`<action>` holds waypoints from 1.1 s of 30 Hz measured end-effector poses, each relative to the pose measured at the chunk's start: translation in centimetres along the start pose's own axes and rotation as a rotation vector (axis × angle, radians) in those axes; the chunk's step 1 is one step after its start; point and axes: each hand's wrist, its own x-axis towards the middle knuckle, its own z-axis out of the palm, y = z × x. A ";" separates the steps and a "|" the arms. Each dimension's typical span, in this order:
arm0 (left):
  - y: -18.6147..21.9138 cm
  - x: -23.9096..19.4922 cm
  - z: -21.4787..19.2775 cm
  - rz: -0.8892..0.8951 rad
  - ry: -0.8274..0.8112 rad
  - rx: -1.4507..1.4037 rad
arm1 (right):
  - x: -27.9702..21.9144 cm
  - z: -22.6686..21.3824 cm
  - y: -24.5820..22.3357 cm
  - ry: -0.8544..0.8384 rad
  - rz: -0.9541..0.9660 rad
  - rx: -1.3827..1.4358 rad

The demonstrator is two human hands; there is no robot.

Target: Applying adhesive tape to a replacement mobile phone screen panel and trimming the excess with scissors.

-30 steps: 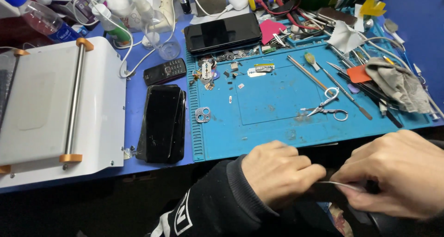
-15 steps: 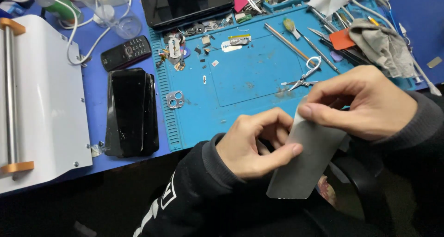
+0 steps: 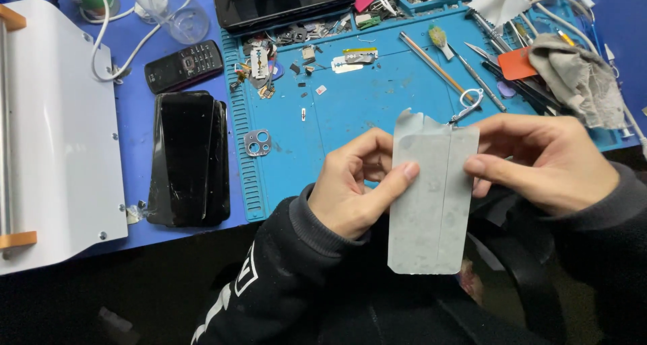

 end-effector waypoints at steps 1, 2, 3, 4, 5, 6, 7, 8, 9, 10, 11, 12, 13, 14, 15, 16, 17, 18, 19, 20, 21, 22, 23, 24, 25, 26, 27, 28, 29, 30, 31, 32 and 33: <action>0.0 0.1 0.0 -0.002 -0.001 -0.001 | 0.1 0.1 0.3 0.001 0.002 0.001; -0.1 0.2 0.0 -0.014 0.013 0.007 | 0.1 0.2 0.7 -0.010 0.013 0.020; -0.2 0.2 -0.1 -0.026 0.027 0.015 | 0.1 0.3 1.0 -0.021 0.024 0.040; -0.2 0.2 -0.2 -0.027 0.026 0.012 | 0.3 0.8 0.4 -0.019 0.027 0.039; -0.1 0.1 -0.3 -0.050 0.034 -0.044 | 0.5 1.4 -0.3 0.001 0.059 0.073; -0.2 0.1 -0.4 -0.073 0.044 -0.101 | 0.7 1.9 -0.9 0.019 0.093 0.106; 0.4 0.2 -0.3 -0.076 0.043 -0.105 | 0.7 2.1 -1.2 0.020 0.098 0.105; 1.0 0.4 -0.2 -0.102 0.033 -0.113 | 0.9 2.4 -1.4 0.020 0.103 0.084; 1.6 0.5 -0.1 -0.129 0.023 -0.121 | 1.0 2.7 -1.7 0.020 0.108 0.062; 0.8 0.5 -0.5 -0.128 0.027 -0.123 | 1.2 2.8 -1.6 0.016 0.109 0.060; 0.0 0.5 -0.9 -0.122 -0.016 -0.078 | 1.4 2.9 -1.6 -0.003 0.111 0.100; -0.7 0.6 -1.3 -0.116 -0.061 -0.034 | 1.5 2.9 -1.5 -0.021 0.114 0.138; -0.7 0.6 -1.5 -0.115 -0.059 -0.038 | 1.6 2.7 -1.6 -0.022 0.116 0.136; -0.7 0.6 -1.7 -0.095 -0.052 -0.042 | 1.6 2.5 -1.6 -0.032 0.119 0.120; -0.7 0.7 -2.0 -0.075 -0.045 -0.045 | 1.7 2.3 -1.6 -0.041 0.122 0.103; -0.6 0.6 -2.5 -0.080 -0.045 -0.052 | 1.5 1.6 -2.0 -0.040 0.129 0.102; -0.6 0.6 -3.0 -0.077 0.024 -0.047 | 1.4 0.9 -2.5 0.003 0.031 -0.011; -0.6 0.6 -3.5 -0.076 0.093 -0.043 | 1.3 0.1 -2.9 0.046 -0.066 -0.126; -0.5 0.5 -3.9 -0.081 0.092 -0.050 | 1.0 -1.4 -2.1 0.046 -0.058 -0.128; -0.3 0.4 -4.3 -0.030 0.134 -0.036 | 0.7 -3.0 -1.3 0.125 -0.138 -0.130; -0.1 0.3 -4.7 0.021 0.175 -0.021 | 0.4 -4.6 -0.6 0.203 -0.219 -0.133; -0.2 0.4 -4.7 0.017 0.175 -0.025 | 0.1 -5.4 0.5 0.204 -0.214 -0.134; -0.3 0.4 -4.7 0.018 0.175 -0.016 | -0.1 -6.3 1.5 0.258 -0.158 -0.234; -0.4 0.4 -4.6 0.020 0.177 -0.007 | -0.4 -7.1 2.6 0.309 -0.102 -0.334; -0.6 0.4 -4.4 0.017 0.177 -0.010 | -0.4 -7.0 2.3 0.308 -0.098 -0.336; -0.7 0.5 -4.2 0.007 0.178 -0.017 | -0.3 -6.9 2.1 0.286 -0.065 -0.523; -0.9 0.4 -3.9 -0.003 0.180 -0.024 | -0.3 -6.8 1.8 0.261 -0.031 -0.710; -0.8 0.5 -3.9 -0.003 0.184 -0.024 | 0.4 -5.8 1.0 0.257 -0.032 -0.710; -0.8 0.5 -3.8 -0.017 0.166 -0.022 | 1.0 -4.9 0.1 0.179 -0.272 -0.846; -0.7 0.5 -3.7 -0.029 0.150 -0.019 | 1.7 -3.9 -0.8 0.096 -0.518 -0.973; -0.8 0.4 -3.8 -0.026 0.154 -0.019 | 1.8 -2.9 -1.4 0.092 -0.522 -0.973; -0.8 0.4 -3.9 -0.022 0.137 -0.004 | 2.0 -1.9 -2.0 0.124 -0.592 -1.188; -0.9 0.4 -4.1 -0.018 0.120 0.010 | 2.1 -0.9 -2.7 0.157 -0.660 -1.402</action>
